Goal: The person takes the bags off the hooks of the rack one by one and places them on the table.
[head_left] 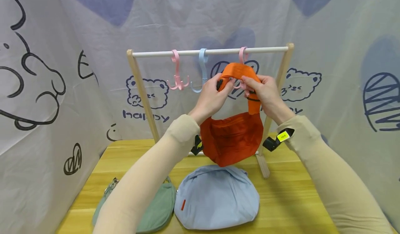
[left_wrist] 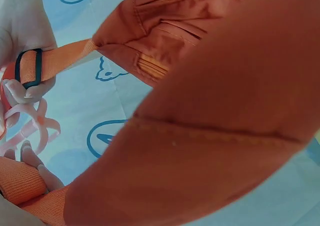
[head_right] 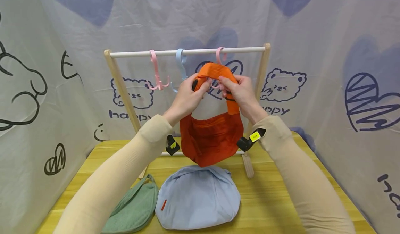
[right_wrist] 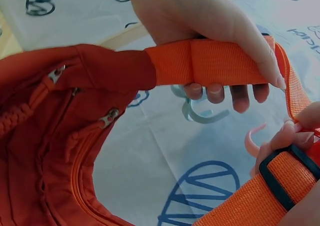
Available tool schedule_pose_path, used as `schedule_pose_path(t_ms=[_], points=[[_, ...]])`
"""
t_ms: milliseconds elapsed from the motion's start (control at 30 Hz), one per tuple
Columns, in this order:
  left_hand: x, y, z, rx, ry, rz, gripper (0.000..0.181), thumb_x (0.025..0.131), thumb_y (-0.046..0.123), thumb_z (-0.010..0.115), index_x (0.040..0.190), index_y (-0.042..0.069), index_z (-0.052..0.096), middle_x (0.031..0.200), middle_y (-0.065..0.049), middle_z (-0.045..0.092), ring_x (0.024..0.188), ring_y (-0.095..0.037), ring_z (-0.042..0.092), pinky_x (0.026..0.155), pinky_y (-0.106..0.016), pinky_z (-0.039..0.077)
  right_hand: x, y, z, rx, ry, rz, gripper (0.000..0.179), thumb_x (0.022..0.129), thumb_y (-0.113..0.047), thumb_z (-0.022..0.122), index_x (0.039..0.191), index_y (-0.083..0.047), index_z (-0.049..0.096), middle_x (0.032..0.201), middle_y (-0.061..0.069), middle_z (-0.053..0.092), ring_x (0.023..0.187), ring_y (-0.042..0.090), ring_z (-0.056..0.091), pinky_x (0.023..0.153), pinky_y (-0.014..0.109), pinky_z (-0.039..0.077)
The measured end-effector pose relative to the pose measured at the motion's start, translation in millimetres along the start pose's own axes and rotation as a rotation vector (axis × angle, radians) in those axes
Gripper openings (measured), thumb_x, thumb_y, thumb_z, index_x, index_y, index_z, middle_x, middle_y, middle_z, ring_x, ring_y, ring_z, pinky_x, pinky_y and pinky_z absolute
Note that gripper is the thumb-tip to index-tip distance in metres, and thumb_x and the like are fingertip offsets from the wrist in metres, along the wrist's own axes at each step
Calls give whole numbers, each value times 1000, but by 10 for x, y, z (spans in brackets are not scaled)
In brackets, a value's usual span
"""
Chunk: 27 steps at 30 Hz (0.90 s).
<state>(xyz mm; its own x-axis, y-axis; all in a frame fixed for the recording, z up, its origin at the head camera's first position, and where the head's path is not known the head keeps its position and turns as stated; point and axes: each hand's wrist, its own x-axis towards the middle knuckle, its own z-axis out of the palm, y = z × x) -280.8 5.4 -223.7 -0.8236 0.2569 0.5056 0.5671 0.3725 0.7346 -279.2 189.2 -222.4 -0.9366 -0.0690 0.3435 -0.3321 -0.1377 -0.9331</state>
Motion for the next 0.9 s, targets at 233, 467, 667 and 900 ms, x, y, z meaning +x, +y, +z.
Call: schedule_pose_path(t_ms=[233,467,667,900], points=[[-34,4,-10,19,-10,-8,31,103,41,53,111,12,58,84,-3,54,76,-16,53,66,-25,42,-28,-36,-5,-155,29,-100,15,95,-19,71,89,-5,68,65,-5,63,56,8,56,59,18,53],[-65,9,15,51,-13,-9,33,104,44,51,112,13,57,81,-2,51,74,-17,52,65,-26,40,-43,-56,-15,-304,50,-169,18,96,-18,69,95,0,66,64,-9,60,57,6,56,59,18,52],[-109,8,29,32,-15,-1,31,104,43,52,113,13,57,82,-4,54,70,-17,53,61,-25,41,-31,-52,-33,-379,44,-239,23,96,-16,68,98,7,66,64,-11,60,57,6,56,57,18,51],[-129,-8,25,25,-18,12,32,104,41,52,116,13,58,84,-5,56,71,-18,54,61,-26,43,-27,-119,-69,-496,6,-264,26,97,-17,67,101,9,66,63,-11,57,56,7,54,56,19,50]])
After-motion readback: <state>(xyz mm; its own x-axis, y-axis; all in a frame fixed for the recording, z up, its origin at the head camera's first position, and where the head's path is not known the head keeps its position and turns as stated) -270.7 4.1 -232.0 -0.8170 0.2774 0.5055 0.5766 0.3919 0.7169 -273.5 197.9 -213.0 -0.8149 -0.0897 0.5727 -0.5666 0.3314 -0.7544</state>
